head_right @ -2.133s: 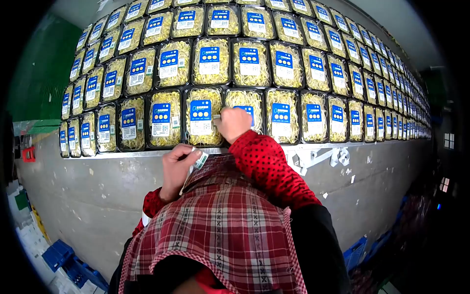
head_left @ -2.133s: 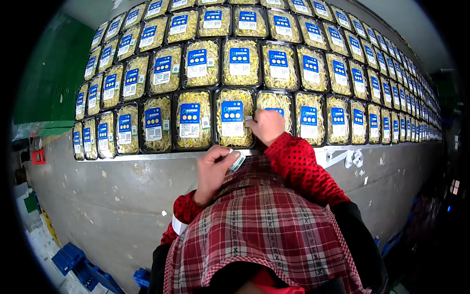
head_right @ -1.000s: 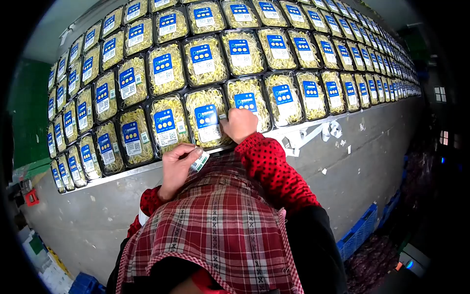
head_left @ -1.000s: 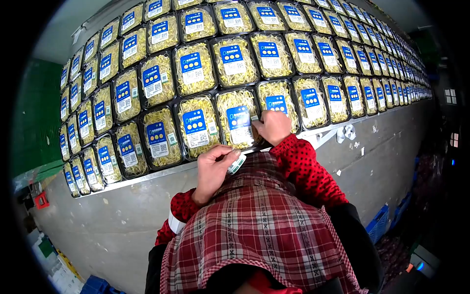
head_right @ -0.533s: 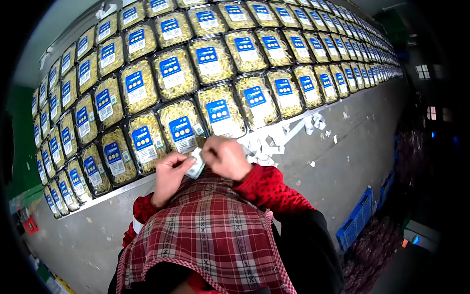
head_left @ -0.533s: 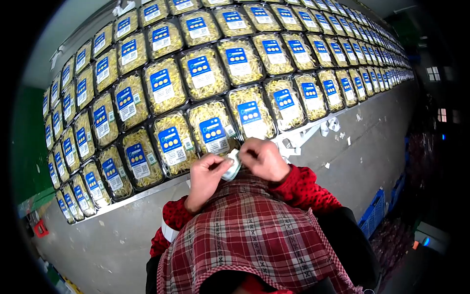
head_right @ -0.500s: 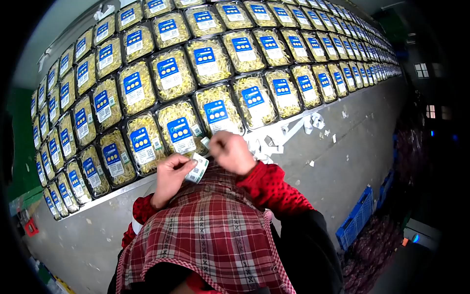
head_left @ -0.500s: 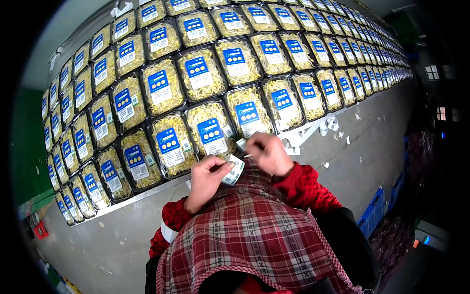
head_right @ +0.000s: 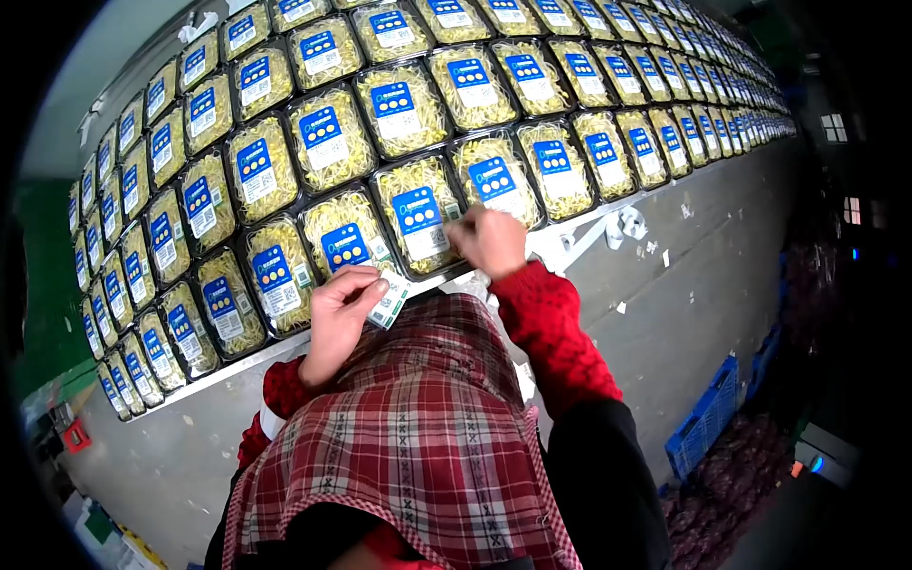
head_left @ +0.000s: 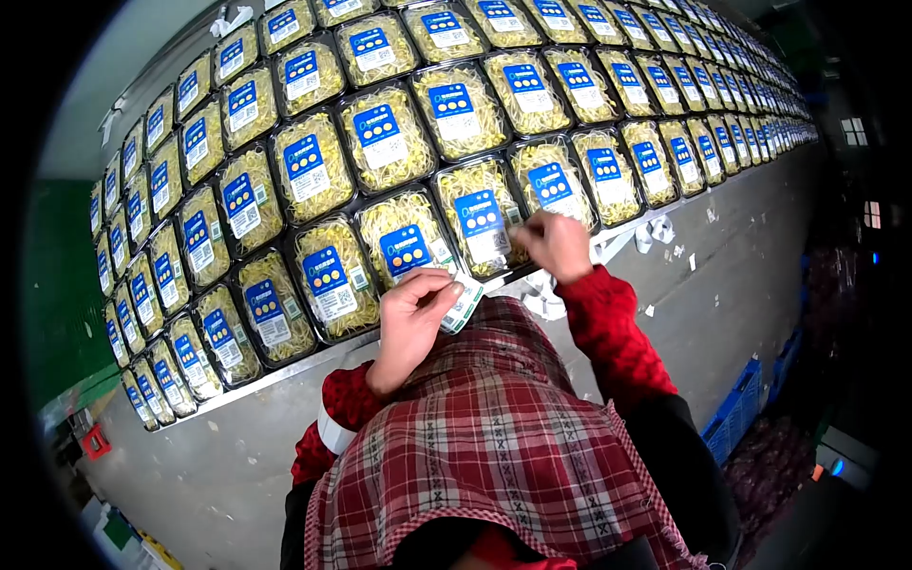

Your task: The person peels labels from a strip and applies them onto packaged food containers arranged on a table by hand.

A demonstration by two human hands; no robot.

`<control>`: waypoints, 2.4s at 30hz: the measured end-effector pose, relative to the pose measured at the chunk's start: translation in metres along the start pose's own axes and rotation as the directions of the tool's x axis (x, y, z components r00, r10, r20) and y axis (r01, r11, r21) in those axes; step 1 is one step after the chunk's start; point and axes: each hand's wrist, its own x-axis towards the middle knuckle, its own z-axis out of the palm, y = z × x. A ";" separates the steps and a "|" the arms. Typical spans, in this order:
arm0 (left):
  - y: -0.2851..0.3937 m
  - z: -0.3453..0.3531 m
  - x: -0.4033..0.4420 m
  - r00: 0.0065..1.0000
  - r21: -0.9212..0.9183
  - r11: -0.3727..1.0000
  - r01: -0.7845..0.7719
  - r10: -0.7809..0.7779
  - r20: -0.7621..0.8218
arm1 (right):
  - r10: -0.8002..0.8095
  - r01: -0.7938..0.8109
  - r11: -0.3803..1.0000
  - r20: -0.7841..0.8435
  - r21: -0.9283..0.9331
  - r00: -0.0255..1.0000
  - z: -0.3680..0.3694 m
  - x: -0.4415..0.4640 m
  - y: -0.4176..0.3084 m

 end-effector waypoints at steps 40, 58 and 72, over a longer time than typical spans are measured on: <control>0.022 0.079 0.066 0.964 0.102 0.995 0.019 -0.045 0.262 | -0.346 0.366 0.786 -0.135 0.498 0.928 -0.067 -0.025 0.023; 0.012 0.110 0.035 0.971 0.074 0.995 0.071 -0.086 0.223 | 0.086 -0.132 0.989 -0.445 -0.072 0.891 -0.070 0.069 0.197; 0.041 0.151 0.041 0.984 0.115 0.981 -0.154 0.141 0.113 | -0.373 0.386 0.757 -0.135 0.527 0.918 -0.102 -0.045 0.078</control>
